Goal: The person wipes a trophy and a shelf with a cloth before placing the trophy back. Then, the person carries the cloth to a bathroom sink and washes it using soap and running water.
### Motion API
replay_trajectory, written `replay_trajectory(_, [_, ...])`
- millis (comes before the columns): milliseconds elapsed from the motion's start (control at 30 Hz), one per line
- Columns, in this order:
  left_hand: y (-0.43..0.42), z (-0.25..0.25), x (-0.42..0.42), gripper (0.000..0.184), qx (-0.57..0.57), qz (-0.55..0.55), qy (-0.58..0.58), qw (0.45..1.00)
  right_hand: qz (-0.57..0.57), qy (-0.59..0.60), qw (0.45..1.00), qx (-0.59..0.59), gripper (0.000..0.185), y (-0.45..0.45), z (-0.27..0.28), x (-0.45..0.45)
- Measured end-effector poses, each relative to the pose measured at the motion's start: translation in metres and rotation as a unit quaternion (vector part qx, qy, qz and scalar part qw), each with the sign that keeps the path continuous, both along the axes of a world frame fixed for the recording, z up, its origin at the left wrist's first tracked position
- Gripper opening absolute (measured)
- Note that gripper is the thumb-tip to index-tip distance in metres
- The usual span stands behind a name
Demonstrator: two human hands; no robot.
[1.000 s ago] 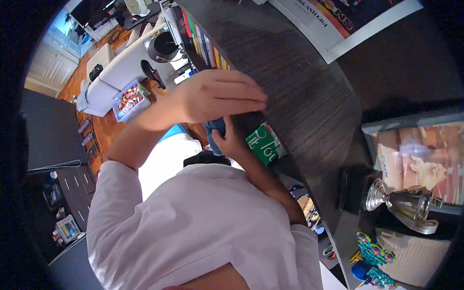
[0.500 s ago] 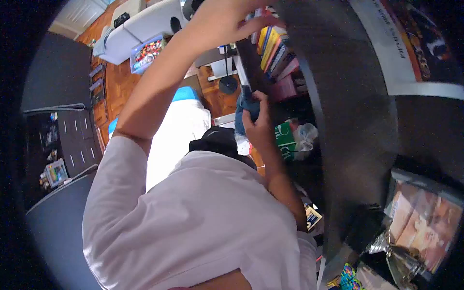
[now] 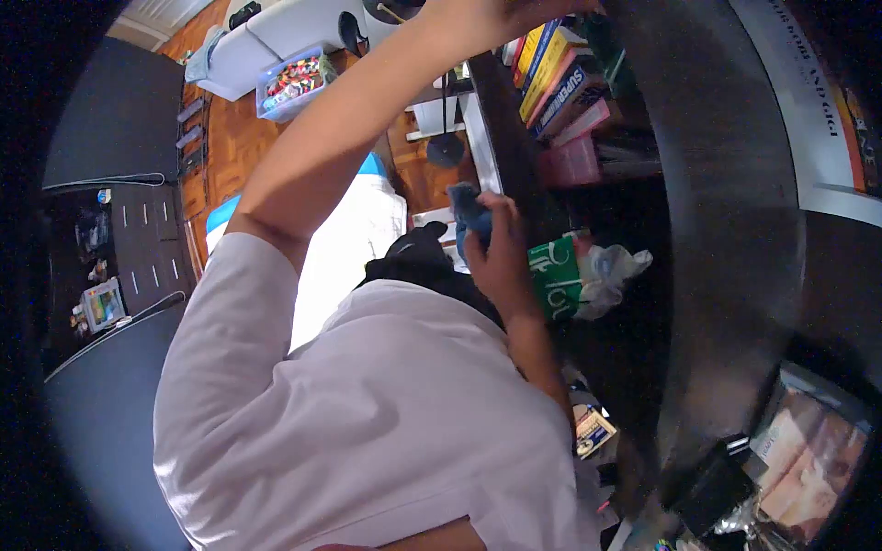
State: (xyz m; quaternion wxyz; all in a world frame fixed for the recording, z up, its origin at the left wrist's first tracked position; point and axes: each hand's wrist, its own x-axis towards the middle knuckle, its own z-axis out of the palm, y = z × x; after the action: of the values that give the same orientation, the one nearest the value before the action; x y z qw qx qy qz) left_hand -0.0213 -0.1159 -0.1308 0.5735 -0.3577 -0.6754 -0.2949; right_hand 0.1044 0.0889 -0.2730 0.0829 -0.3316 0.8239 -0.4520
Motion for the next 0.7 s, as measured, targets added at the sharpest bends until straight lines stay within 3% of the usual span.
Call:
replay_trajectory(67, [0.005, -0.001, 0.001, 0.058, 0.030, 0.028, 0.032, 0.999, 0.017, 0.001, 0.999, 0.036, 0.040, -0.002, -0.004, 0.005])
replay_trajectory(200, [0.000, -0.004, -0.020, 0.063, 0.031, -0.043, 0.043, 0.998, 0.058, -0.016, 0.997, 0.048, 0.039, -0.002, -0.024, 0.005])
replay_trajectory(333, [-0.004, -0.003, -0.024, 0.059, 0.005, 0.013, 0.102, 0.995, 0.051, -0.012, 0.999, 0.016, 0.041, 0.001, -0.060, -0.008])
replay_trajectory(467, [0.002, -0.002, -0.041, 0.054, 0.043, -0.048, 0.132, 0.989, 0.052, 0.070, 0.996, -0.023, 0.045, -0.002, -0.093, -0.020])
replay_trajectory(533, [0.005, -0.002, -0.020, 0.053, 0.064, -0.020, 0.013, 0.998, 0.043, 0.065, 0.996, 0.032, 0.046, -0.009, -0.095, -0.026])
replay_trajectory(567, [0.002, -0.005, -0.029, 0.052, 0.048, 0.034, 0.127, 0.990, 0.042, 0.070, 0.996, 0.029, 0.045, -0.015, -0.093, -0.027])
replay_trajectory(667, [0.000, -0.006, -0.037, 0.052, 0.042, 0.016, 0.126, 0.991, 0.031, 0.096, 0.994, 0.036, 0.042, -0.031, -0.078, -0.027])
replay_trajectory(700, [0.001, -0.007, -0.029, 0.052, 0.042, 0.079, 0.116, 0.989, 0.034, 0.098, 0.994, 0.025, 0.042, -0.035, -0.074, -0.028])
